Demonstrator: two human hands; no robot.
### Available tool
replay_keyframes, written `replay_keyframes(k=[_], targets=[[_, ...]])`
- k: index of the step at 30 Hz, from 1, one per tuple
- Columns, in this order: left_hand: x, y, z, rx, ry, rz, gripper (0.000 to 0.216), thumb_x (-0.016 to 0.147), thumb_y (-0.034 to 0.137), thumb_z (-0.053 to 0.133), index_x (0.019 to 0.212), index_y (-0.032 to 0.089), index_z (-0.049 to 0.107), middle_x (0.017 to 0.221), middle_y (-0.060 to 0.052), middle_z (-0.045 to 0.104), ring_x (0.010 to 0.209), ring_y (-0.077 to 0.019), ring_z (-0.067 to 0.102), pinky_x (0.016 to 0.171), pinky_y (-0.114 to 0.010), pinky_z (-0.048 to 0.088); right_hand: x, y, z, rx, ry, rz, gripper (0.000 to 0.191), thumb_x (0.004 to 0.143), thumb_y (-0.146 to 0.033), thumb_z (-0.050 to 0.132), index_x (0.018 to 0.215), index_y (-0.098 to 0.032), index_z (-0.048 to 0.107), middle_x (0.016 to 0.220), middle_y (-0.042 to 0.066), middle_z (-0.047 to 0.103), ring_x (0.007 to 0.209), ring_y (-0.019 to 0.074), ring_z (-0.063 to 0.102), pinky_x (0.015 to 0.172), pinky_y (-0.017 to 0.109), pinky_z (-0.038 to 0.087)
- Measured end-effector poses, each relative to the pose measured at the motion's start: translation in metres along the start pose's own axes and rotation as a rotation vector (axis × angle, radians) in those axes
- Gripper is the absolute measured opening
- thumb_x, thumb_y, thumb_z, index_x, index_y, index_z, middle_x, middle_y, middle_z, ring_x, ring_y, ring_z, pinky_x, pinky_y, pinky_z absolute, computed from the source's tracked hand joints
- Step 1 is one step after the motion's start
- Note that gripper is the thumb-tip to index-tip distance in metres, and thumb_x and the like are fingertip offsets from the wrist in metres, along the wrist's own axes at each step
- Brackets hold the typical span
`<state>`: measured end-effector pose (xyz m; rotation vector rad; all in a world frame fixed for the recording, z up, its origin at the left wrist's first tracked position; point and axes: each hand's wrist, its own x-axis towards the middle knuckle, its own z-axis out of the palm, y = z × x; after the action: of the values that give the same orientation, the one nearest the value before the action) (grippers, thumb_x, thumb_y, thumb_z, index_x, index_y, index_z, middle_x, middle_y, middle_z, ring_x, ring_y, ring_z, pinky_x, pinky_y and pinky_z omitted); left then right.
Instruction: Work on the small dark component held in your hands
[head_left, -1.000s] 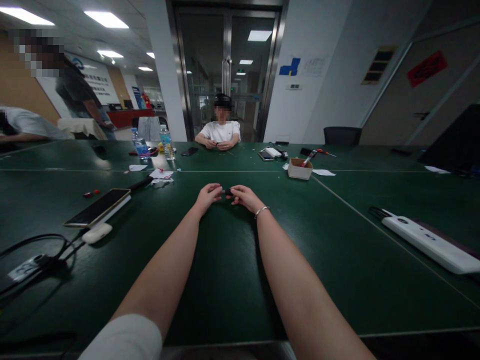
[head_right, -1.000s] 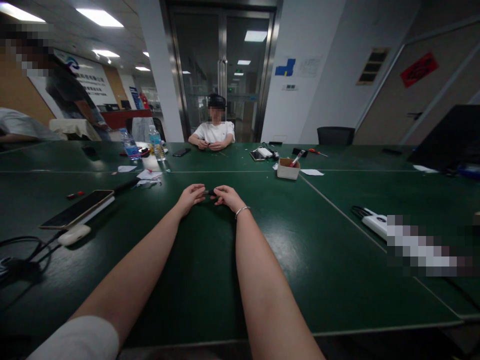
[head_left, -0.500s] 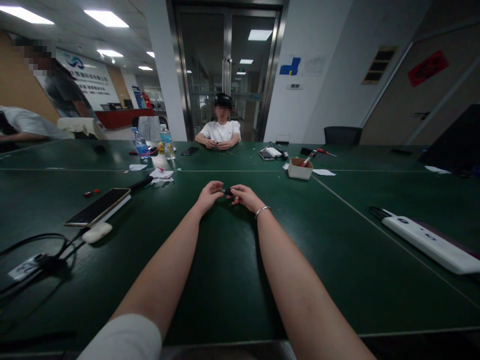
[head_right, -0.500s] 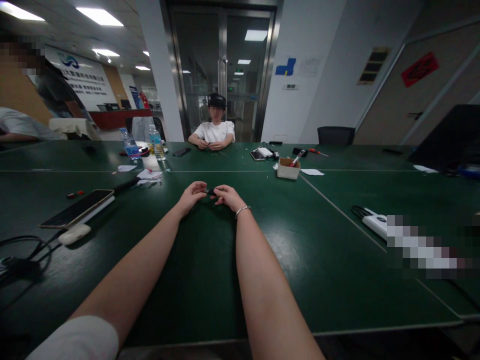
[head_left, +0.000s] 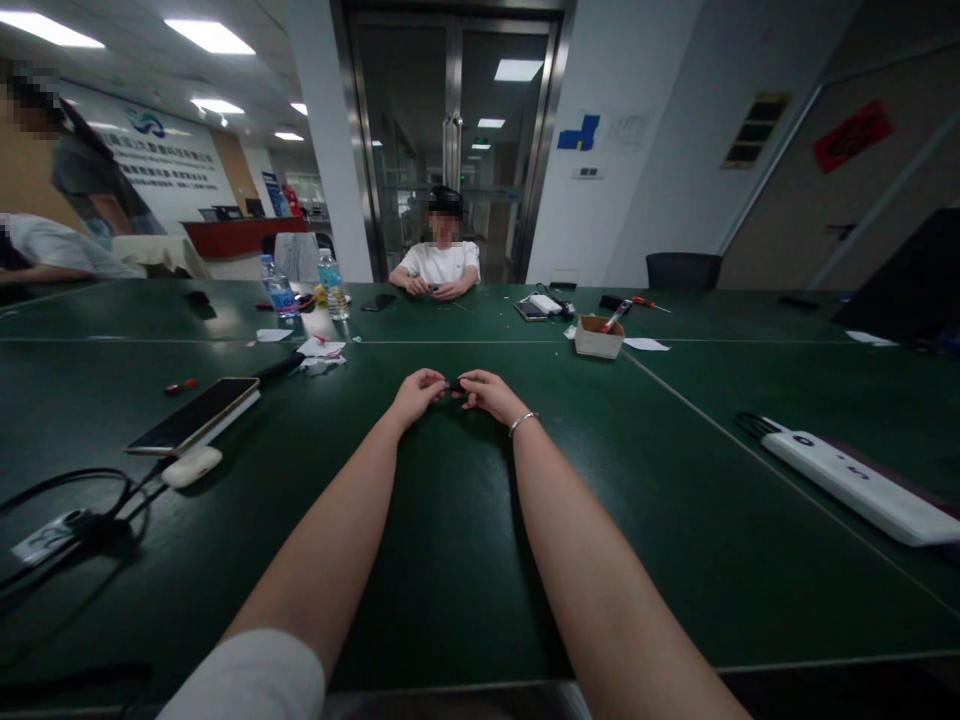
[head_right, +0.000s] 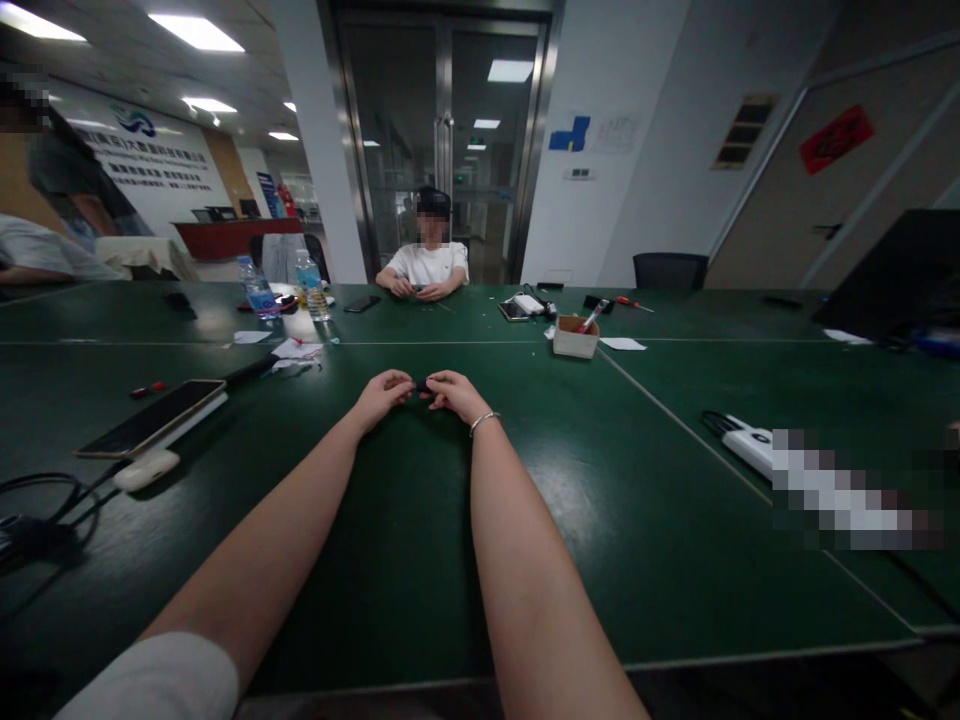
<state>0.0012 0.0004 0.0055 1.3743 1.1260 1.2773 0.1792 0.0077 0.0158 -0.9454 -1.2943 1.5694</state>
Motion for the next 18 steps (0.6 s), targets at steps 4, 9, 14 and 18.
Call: replay_keyframes(k=[4,9,14,18], targets=[[0.0004,-0.0006,0.001,-0.049,0.073,0.017,0.036,0.064,0.024,0.073,0.095,0.017,0.057,0.099,-0.008,0.064,0.084,-0.0158,0.063,0.079,-0.032,0.05,0.0005,0.0004,-0.0006,0.006,-0.008,0.0,0.007,0.084,-0.012,0.061,0.089,-0.014,0.055,0.065,0.003,0.069,0.039,0.0051,0.052,0.052,0.021,0.056],[-0.0007,0.0013,0.0018,0.02,-0.019,0.017,0.027,0.064,0.026,0.073,0.085,0.016,0.06,0.091,-0.007,0.065,0.084,-0.0171,0.063,0.078,-0.031,0.049,0.0002,0.0001,-0.0007,-0.007,-0.012,0.003,0.007,0.084,-0.01,0.06,0.088,-0.014,0.056,0.065,0.003,0.069,0.04,0.0052,0.052,0.052,0.02,0.056],[-0.0021,0.0026,0.001,-0.036,-0.008,-0.046,0.03,0.068,0.031,0.07,0.091,0.016,0.059,0.091,-0.008,0.064,0.08,-0.0172,0.063,0.074,-0.033,0.05,0.0009,0.0012,-0.0017,-0.002,-0.011,-0.008,0.007,0.083,-0.012,0.062,0.087,-0.014,0.057,0.065,0.002,0.068,0.04,0.005,0.052,0.052,0.02,0.056],[-0.0016,0.002,0.0007,0.016,0.016,0.03,0.033,0.062,0.023,0.074,0.09,0.017,0.058,0.093,-0.007,0.063,0.083,-0.0165,0.062,0.077,-0.031,0.049,0.0009,0.0012,-0.002,0.002,-0.017,-0.009,0.008,0.083,-0.013,0.063,0.087,-0.014,0.057,0.066,0.002,0.069,0.039,0.0046,0.052,0.052,0.02,0.056]])
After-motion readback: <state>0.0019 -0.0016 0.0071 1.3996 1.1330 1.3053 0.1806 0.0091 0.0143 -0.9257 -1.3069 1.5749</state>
